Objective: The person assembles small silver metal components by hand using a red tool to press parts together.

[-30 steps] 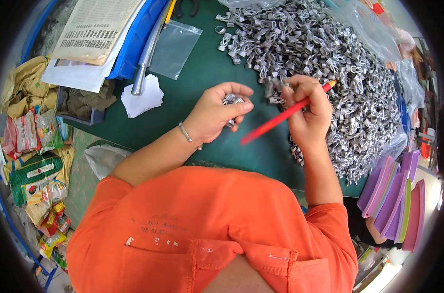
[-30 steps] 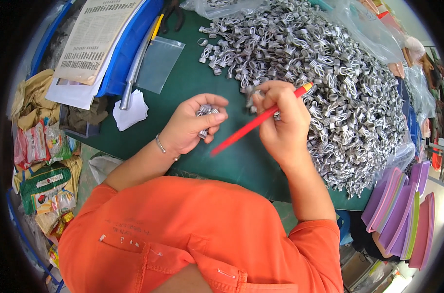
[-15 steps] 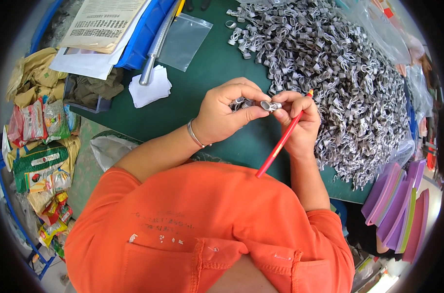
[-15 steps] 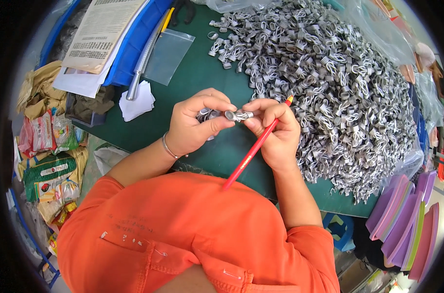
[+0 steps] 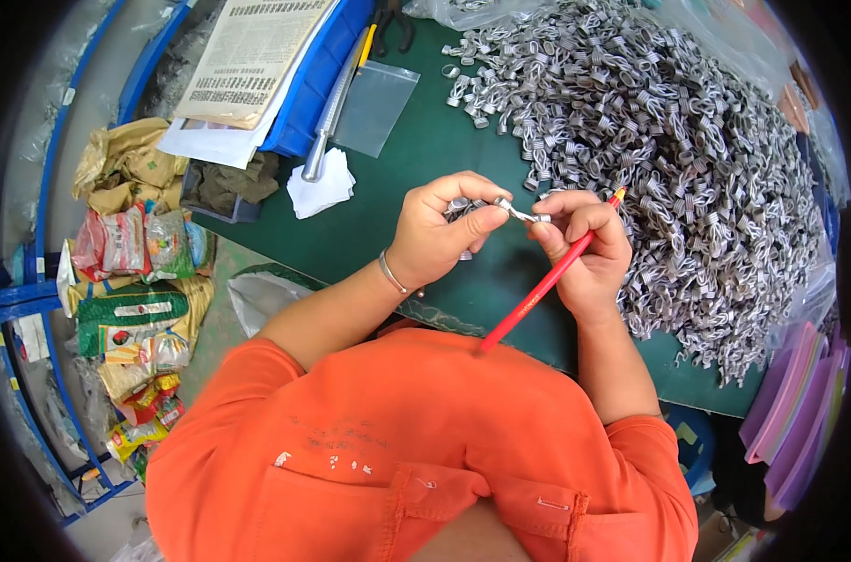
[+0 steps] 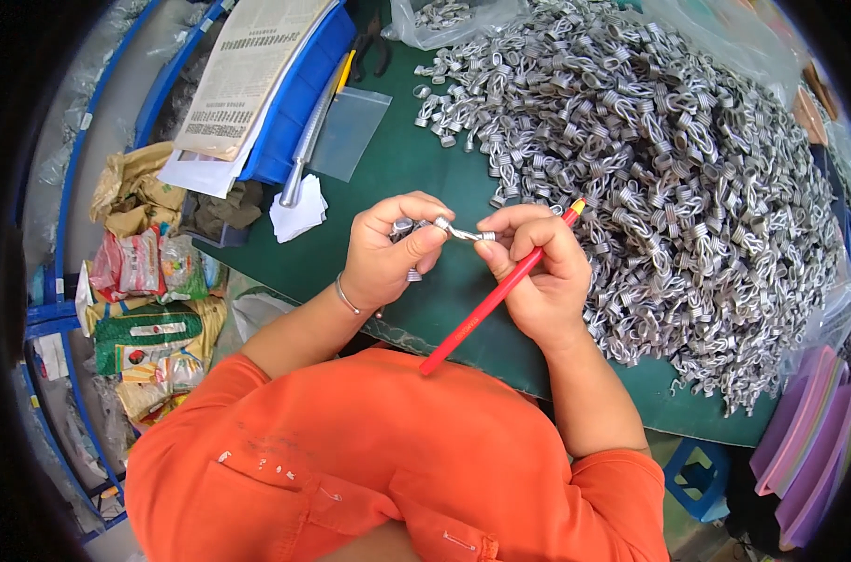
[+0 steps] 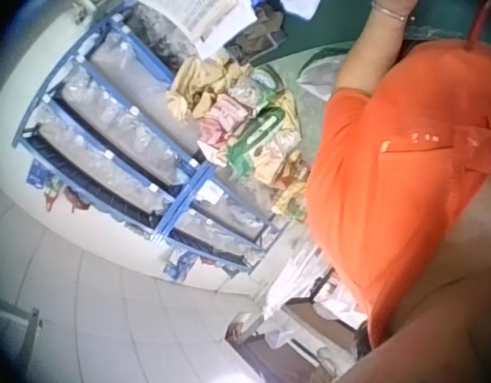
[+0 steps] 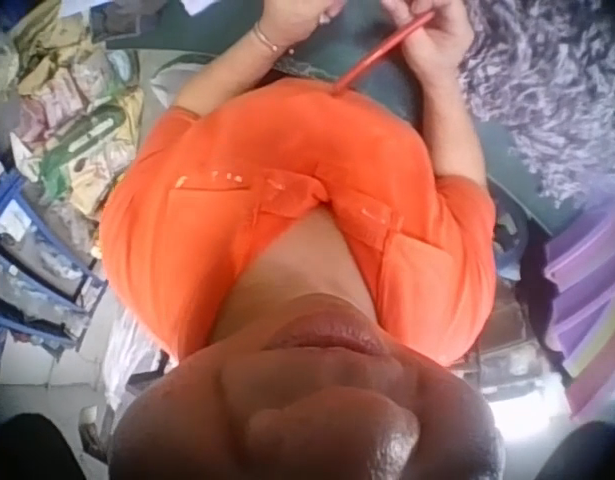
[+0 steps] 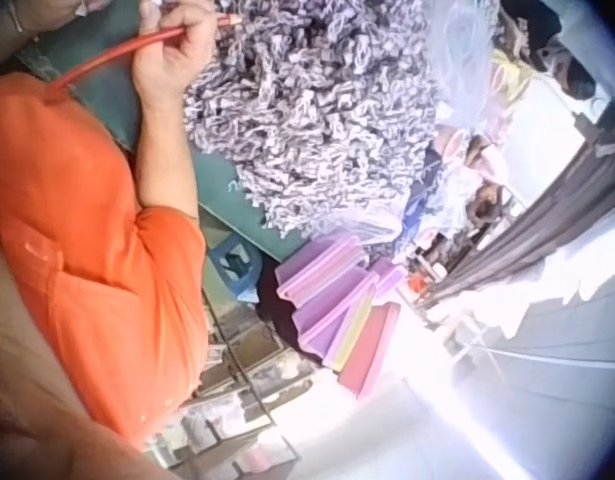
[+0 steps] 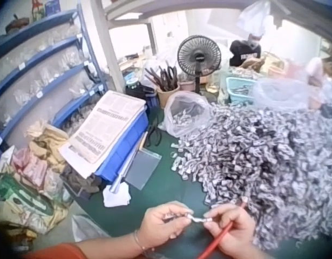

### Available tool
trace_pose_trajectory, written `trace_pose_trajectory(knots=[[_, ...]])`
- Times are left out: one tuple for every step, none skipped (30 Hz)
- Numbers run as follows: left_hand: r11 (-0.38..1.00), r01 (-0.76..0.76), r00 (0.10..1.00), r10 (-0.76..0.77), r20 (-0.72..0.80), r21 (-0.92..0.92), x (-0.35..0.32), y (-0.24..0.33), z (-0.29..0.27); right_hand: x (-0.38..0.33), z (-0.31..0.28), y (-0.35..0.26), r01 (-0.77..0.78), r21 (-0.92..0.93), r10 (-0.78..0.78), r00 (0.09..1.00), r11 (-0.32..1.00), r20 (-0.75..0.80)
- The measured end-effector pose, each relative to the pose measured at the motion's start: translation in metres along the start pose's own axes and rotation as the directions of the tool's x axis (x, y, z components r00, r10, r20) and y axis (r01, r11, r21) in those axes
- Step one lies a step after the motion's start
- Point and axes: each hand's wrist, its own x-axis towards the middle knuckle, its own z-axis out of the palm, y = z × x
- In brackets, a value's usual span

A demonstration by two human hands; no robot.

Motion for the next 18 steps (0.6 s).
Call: trace_pose_trajectory(knots=[[1.000,0.018,1.000,-0.018,-0.011,-0.005,0.000,0.000,0.001,0.000,-0.001,-0.001,0.005,-0.003,-0.005,1.000,1.000,0.002],[0.999,0.036,0.999,-0.036,-0.022,-0.011,-0.001,0.002,0.002,0.000,0.000,-0.002,0.015,0.007,-0.014,1.000,1.000,-0.009],[0.999,0.037,0.999,-0.037,-0.013,0.005,-0.002,0.005,0.004,0.000,0.000,-0.002,0.029,-0.013,-0.029,1.000,0.999,-0.001],[0.998,0.040,0.999,-0.039,-0.026,0.042,-0.005,0.006,0.006,-0.001,0.000,-0.003,0.042,-0.035,-0.042,0.999,0.999,0.007],[0.996,0.043,0.998,-0.040,-0.040,0.079,-0.006,0.008,0.007,0.000,-0.001,-0.004,0.049,-0.026,-0.049,0.999,0.998,-0.005],[0.995,0.045,0.999,-0.042,-0.032,0.093,-0.004,0.010,0.005,0.003,-0.003,-0.004,0.074,-0.107,-0.072,0.997,0.991,0.026],[0.943,-0.049,0.999,0.054,-0.004,0.330,-0.003,0.009,0.002,0.002,-0.004,-0.004,0.093,-0.189,-0.084,0.995,0.978,0.052],[0.827,-0.145,0.989,0.142,0.048,0.543,-0.002,0.009,-0.001,0.001,-0.004,0.003,-0.019,-0.120,0.017,1.000,0.993,-0.019],[0.656,-0.236,0.969,0.215,0.123,0.717,-0.001,0.010,-0.003,0.000,-0.004,0.005,-0.142,-0.166,0.136,0.990,0.976,-0.043],[0.629,-0.095,0.993,0.116,0.028,0.772,-0.007,0.012,0.000,0.001,-0.002,0.003,-0.166,-0.196,0.154,0.985,0.966,-0.074],[0.628,-0.087,0.994,0.105,0.026,0.773,-0.011,0.010,-0.003,0.003,0.000,0.000,-0.191,-0.224,0.171,0.980,0.956,-0.104],[0.564,-0.049,0.998,0.063,0.017,0.825,-0.014,0.007,-0.007,0.002,0.000,0.000,-0.114,-0.313,0.099,0.993,0.943,-0.063],[0.500,-0.015,1.000,0.026,0.003,0.866,-0.017,0.004,-0.008,0.001,-0.002,0.000,-0.031,-0.402,0.029,1.000,0.915,-0.009],[0.504,-0.008,1.000,0.021,-0.003,0.864,-0.018,0.002,-0.007,-0.003,-0.001,0.005,-0.105,-0.318,0.110,0.994,0.942,-0.003],[0.485,-0.007,1.000,0.029,-0.008,0.874,-0.017,0.001,-0.006,-0.008,0.000,0.013,-0.181,-0.233,0.189,0.982,0.955,0.010],[0.467,-0.009,0.999,0.042,-0.013,0.884,-0.017,0.001,-0.004,-0.009,0.005,0.016,-0.235,-0.176,0.229,0.972,0.956,-0.054],[0.472,-0.005,0.999,0.043,-0.018,0.882,-0.017,0.000,-0.004,-0.009,0.006,0.016,-0.311,-0.197,0.300,0.950,0.930,-0.085],[0.468,-0.016,0.999,0.050,-0.009,0.884,-0.018,0.000,-0.004,-0.010,0.007,0.016,-0.338,-0.213,0.331,0.941,0.917,-0.069]])
